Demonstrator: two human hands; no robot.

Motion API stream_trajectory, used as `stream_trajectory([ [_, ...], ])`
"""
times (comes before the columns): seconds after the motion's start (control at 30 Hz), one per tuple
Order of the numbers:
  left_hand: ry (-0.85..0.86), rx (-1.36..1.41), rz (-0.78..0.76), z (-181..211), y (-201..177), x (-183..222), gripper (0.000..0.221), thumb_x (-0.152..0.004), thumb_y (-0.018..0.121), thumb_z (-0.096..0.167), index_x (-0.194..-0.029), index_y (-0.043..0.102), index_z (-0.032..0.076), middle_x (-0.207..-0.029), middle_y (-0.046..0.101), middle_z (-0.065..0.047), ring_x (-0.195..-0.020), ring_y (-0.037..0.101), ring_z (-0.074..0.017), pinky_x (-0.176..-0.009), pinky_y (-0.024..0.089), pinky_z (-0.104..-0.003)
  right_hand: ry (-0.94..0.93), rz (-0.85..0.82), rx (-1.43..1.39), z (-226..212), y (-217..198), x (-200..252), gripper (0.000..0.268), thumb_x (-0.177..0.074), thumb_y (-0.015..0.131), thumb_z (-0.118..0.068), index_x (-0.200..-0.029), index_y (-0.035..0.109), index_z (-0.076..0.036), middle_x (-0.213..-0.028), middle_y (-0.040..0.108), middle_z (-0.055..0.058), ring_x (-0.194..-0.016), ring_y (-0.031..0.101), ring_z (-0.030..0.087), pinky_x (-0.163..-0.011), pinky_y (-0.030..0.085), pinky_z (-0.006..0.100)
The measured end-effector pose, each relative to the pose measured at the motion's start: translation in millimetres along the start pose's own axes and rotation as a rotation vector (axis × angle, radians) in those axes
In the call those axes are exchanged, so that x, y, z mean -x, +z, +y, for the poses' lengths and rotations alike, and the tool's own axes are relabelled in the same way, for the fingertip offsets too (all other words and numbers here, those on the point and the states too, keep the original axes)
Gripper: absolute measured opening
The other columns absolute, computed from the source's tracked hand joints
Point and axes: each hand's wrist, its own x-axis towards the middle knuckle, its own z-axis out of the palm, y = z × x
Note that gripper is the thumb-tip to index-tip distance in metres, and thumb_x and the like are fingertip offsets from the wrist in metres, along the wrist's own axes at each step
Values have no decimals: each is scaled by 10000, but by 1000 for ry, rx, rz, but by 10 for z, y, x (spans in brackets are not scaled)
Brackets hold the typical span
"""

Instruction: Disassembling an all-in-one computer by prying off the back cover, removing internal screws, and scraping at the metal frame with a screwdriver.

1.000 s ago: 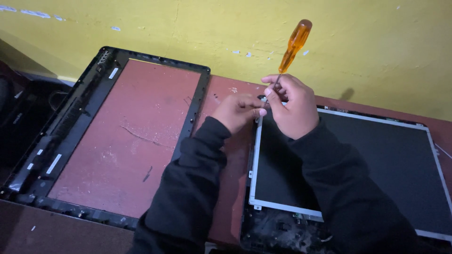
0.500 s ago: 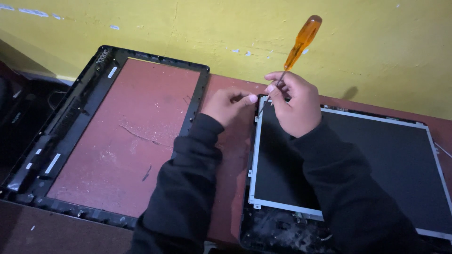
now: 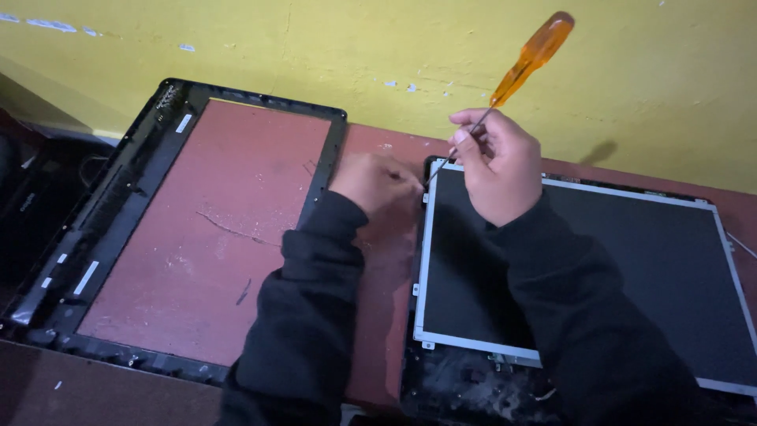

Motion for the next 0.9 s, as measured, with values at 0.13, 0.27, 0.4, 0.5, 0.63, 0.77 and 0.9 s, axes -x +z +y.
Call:
stream_trajectory([
  [0.13, -142, -541, 170, -448, -225, -37, 201, -802, 690, 588, -887, 790, 436, -905, 757, 104, -923, 722, -223, -854, 537, -421, 10, 27, -23, -23, -41, -8, 143, -1058, 575, 49, -1173, 659, 61, -909, 679, 228, -816, 727, 311, -722, 633, 391],
  [0.27, -336, -615, 155, -578, -273, -34, 185, -800, 625, 522, -879, 776, 451, -991, 728, 124, -1078, 642, -241, -995, 439, -481, 8, 47, -46, 1, -32, -5, 138, -1048, 590, 73, -1160, 670, 65, -896, 672, 239, -805, 726, 334, -726, 631, 398],
  [0.4, -461, -565, 215, -651, -324, -30, 192, -814, 668, 520, -900, 798, 407, -1108, 710, 52, -1209, 549, -292, -1079, 386, -589, -30, 57, -26, 63, -36, -5, 139, -1039, 591, 93, -1142, 681, 69, -877, 677, 233, -788, 731, 338, -702, 631, 408],
  [0.5, -488, -561, 221, -660, -329, -34, 171, -823, 670, 446, -926, 796, 393, -1092, 690, 46, -1222, 525, -297, -1102, 375, -596, -34, 50, -1, 87, -55, 0, 135, -1045, 599, 79, -1145, 686, 53, -881, 679, 223, -772, 727, 333, -700, 623, 404],
  [0.63, -465, -619, 200, -822, -207, -83, 165, -842, 653, 419, -936, 789, 412, -1096, 652, 77, -1218, 474, -264, -1132, 355, -577, -44, 46, 17, 81, -51, 1, 131, -1043, 606, 74, -1140, 690, 48, -872, 681, 224, -764, 724, 347, -694, 613, 416],
  [0.77, -456, -643, 195, -746, -188, -82, 150, -835, 676, 380, -922, 798, 393, -1072, 666, 60, -1231, 477, -265, -1137, 329, -579, -36, 46, 25, 72, -61, 1, 135, -1043, 603, 72, -1141, 690, 42, -882, 687, 215, -775, 729, 347, -709, 612, 418],
  [0.9, -468, -652, 191, -704, -181, -83, 129, -823, 698, 372, -908, 796, 375, -1088, 658, 62, -1247, 452, -261, -1129, 294, -565, -26, 32, 22, 56, -62, 1, 133, -1042, 608, 66, -1143, 686, 30, -894, 690, 215, -782, 726, 353, -725, 606, 426],
])
